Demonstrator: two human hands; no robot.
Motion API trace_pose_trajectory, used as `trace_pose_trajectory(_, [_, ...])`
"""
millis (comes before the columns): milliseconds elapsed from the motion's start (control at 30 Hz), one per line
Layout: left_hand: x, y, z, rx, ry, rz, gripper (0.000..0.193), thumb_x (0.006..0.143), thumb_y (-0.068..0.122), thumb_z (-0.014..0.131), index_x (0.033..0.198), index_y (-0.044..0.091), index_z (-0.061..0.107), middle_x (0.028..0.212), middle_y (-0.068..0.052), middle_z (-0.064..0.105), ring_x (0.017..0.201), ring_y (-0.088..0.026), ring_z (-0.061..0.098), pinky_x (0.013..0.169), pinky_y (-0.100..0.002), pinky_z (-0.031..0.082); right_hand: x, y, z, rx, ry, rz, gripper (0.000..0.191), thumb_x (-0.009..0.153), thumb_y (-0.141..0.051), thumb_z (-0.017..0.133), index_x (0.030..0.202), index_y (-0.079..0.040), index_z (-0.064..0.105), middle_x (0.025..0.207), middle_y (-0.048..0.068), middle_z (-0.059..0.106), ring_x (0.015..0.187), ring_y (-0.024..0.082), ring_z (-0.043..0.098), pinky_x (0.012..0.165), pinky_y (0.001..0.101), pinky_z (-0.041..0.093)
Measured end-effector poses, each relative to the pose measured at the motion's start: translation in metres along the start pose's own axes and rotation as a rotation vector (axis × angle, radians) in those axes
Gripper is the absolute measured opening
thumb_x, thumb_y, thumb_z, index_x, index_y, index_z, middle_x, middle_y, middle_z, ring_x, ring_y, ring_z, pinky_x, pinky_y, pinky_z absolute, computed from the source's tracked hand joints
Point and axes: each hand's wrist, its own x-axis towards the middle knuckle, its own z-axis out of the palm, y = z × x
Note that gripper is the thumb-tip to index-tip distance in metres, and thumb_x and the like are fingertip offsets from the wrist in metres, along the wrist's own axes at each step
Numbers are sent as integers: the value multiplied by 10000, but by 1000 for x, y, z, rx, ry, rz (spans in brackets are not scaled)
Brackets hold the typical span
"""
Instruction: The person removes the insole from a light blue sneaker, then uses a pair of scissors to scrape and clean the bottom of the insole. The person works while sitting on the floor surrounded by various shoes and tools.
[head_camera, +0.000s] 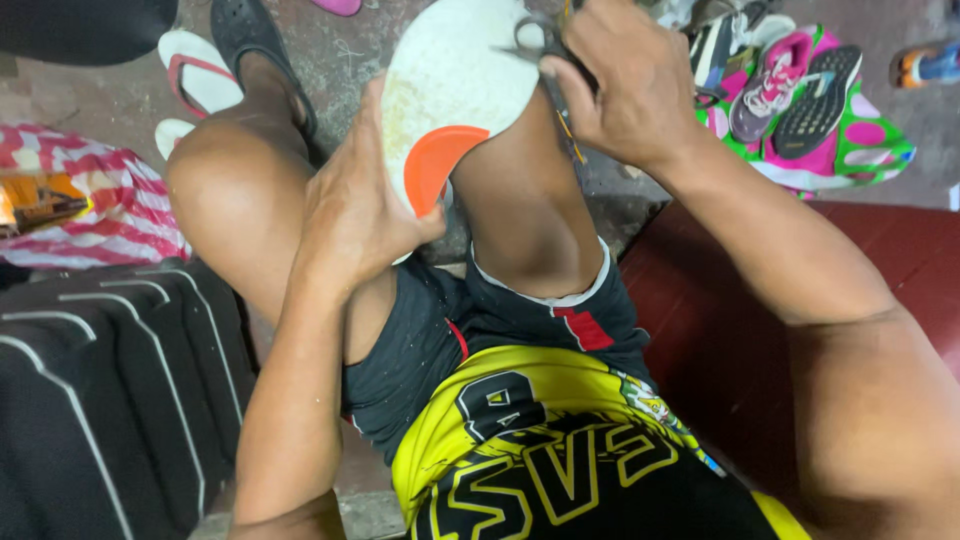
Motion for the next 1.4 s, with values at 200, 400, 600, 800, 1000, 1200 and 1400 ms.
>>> trace_pose_trajectory(200, [-1,2,3,41,13,-33,1149,722,230,894,1613,24,199,1433,-255,583,1322,-390,587,1067,-446,497,-2,-1,-6,95,-18,5,233,1007,-113,778,975,-28,564,939,160,512,868,363,597,703,452,485])
trace_pose_trajectory(400, [-1,0,3,61,-4,20,1172,664,189,875,1597,6,190,1487,-272,533,1364,-403,547,1089,-443,475,10,-21,-12,87,33,44,180,1012,-104,782,1052,-35,620,967,153,534,892,362,591,737,449,495])
trace_pose_trajectory(600, [3,-1,-6,48,-16,19,1226,657,210,916,1609,15,167,1558,-262,471,1445,-404,488,1165,-443,437,-19,-22,0,213,-74,-19,192,975,-121,757,1033,-19,605,992,155,564,914,363,622,721,442,496])
trace_pose_trajectory(800, [12,15,5,126,120,-6,1391,633,370,1052,1621,21,137,1483,-270,490,1323,-437,550,1072,-476,481,-14,14,0,188,-3,169,307,1092,-145,772,963,22,549,921,194,515,846,395,566,696,436,442])
trace_pose_trajectory(1000, [33,18,29,162,216,35,1305,693,436,1070,1613,35,235,1388,-197,564,1265,-392,612,1019,-451,533,7,19,7,5,127,51,199,1013,-114,759,981,-9,593,931,153,592,905,393,602,764,478,470])
trace_pose_trajectory(1200, [36,5,24,130,160,110,1214,624,393,1059,1529,13,343,1384,-196,575,1247,-391,612,980,-450,535,3,16,3,172,35,53,214,1014,-81,741,969,10,552,948,181,559,878,381,600,721,430,476])
trace_pose_trajectory(1400, [41,4,15,177,86,178,1181,637,347,1048,1543,16,366,1389,-182,567,1279,-392,595,1026,-463,520,-4,20,0,136,22,13,275,1023,-129,778,927,-2,554,927,175,525,908,384,587,761,468,483])
